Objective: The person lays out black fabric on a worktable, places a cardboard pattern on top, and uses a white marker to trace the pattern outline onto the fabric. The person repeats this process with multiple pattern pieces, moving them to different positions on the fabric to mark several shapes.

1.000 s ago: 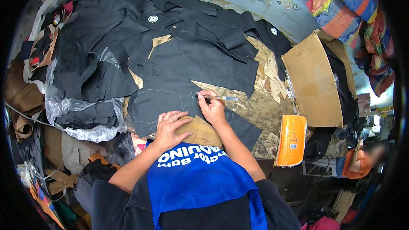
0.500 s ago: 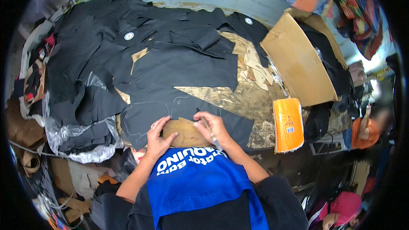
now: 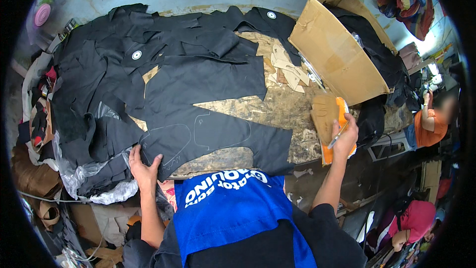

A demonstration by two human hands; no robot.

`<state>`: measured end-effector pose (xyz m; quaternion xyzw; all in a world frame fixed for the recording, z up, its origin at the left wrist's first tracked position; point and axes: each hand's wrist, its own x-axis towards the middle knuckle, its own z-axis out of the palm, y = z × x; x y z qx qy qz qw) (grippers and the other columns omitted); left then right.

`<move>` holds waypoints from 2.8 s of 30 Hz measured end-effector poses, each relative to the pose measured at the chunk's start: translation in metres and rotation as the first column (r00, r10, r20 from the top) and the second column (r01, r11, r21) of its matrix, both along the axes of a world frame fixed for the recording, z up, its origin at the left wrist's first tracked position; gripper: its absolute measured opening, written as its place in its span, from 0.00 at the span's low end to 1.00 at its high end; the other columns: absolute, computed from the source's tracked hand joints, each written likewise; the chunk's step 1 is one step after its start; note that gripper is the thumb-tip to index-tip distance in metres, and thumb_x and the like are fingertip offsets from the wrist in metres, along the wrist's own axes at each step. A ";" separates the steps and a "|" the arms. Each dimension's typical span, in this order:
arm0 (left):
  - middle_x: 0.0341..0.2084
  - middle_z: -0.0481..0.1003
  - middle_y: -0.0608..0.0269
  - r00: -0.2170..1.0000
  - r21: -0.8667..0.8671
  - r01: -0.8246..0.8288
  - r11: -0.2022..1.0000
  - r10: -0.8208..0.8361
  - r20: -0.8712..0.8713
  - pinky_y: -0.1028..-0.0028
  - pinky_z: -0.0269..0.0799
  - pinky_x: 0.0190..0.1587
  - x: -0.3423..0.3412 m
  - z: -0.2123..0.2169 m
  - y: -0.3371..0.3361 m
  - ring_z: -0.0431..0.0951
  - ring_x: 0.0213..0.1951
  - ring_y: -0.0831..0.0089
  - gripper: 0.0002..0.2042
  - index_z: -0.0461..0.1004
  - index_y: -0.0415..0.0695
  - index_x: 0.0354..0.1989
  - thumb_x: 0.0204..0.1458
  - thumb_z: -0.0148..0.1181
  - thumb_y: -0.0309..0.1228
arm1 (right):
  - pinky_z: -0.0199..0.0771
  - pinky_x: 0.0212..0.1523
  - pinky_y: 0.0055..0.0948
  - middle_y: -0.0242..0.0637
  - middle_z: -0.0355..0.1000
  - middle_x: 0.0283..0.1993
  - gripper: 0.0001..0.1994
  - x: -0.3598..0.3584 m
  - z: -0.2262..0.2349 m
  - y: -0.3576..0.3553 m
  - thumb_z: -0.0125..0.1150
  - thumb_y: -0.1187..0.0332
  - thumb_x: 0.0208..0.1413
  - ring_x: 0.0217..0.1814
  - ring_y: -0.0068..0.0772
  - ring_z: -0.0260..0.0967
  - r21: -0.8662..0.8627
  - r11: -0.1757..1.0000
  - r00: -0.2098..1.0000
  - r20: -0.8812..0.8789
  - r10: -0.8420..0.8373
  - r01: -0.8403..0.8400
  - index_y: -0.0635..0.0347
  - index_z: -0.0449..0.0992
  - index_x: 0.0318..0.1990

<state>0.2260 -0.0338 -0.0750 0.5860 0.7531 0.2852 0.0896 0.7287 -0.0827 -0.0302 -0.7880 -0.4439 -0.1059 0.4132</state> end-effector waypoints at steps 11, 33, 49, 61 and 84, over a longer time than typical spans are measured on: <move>0.26 0.78 0.57 0.920 -0.191 0.051 0.980 0.028 0.392 0.75 0.69 0.39 -0.017 -0.014 0.019 0.74 0.31 0.75 0.13 0.76 0.31 0.38 0.47 0.61 0.28 | 0.68 0.31 0.37 0.42 0.71 0.27 0.15 -0.089 -0.044 0.009 0.72 0.72 0.37 0.30 0.44 0.71 -0.483 0.805 0.919 -0.347 0.185 -0.345 0.61 0.70 0.31; 0.40 0.75 0.55 0.903 0.174 -0.092 0.980 0.009 0.431 0.75 0.66 0.46 -0.050 0.049 0.029 0.72 0.38 0.72 0.16 0.71 0.27 0.44 0.54 0.59 0.30 | 0.59 0.28 0.15 0.23 0.63 0.28 0.12 -0.060 0.050 0.089 0.66 0.79 0.45 0.27 0.12 0.56 -0.004 0.803 0.748 -0.367 0.553 -0.595 0.59 0.66 0.31; 0.38 0.76 0.45 0.978 -0.034 0.202 0.979 -0.204 -0.055 0.66 0.72 0.45 -0.023 0.052 0.095 0.78 0.40 0.53 0.20 0.75 0.39 0.45 0.43 0.65 0.33 | 0.69 0.36 0.40 0.44 0.72 0.25 0.18 -0.126 -0.041 0.169 0.73 0.61 0.39 0.34 0.45 0.71 -0.174 0.918 0.929 -0.171 0.328 -0.357 0.62 0.73 0.34; 0.25 0.75 0.58 0.975 -0.135 0.201 0.970 -0.185 0.125 0.70 0.71 0.36 0.026 0.010 0.208 0.76 0.28 0.66 0.16 0.77 0.38 0.33 0.35 0.72 0.32 | 0.64 0.30 0.20 0.28 0.63 0.26 0.13 -0.130 -0.044 0.214 0.64 0.83 0.40 0.27 0.19 0.63 0.265 0.779 0.585 -0.536 0.609 -0.568 0.60 0.67 0.32; 0.32 0.73 0.71 0.667 0.479 0.296 0.827 -0.538 0.516 0.84 0.64 0.40 0.004 0.141 0.138 0.69 0.35 0.85 0.05 0.74 0.38 0.37 0.52 0.59 0.23 | 0.62 0.37 0.15 0.26 0.65 0.33 0.12 -0.118 0.058 0.131 0.63 0.83 0.47 0.34 0.14 0.61 0.739 0.526 0.444 -0.338 0.830 -0.421 0.59 0.68 0.36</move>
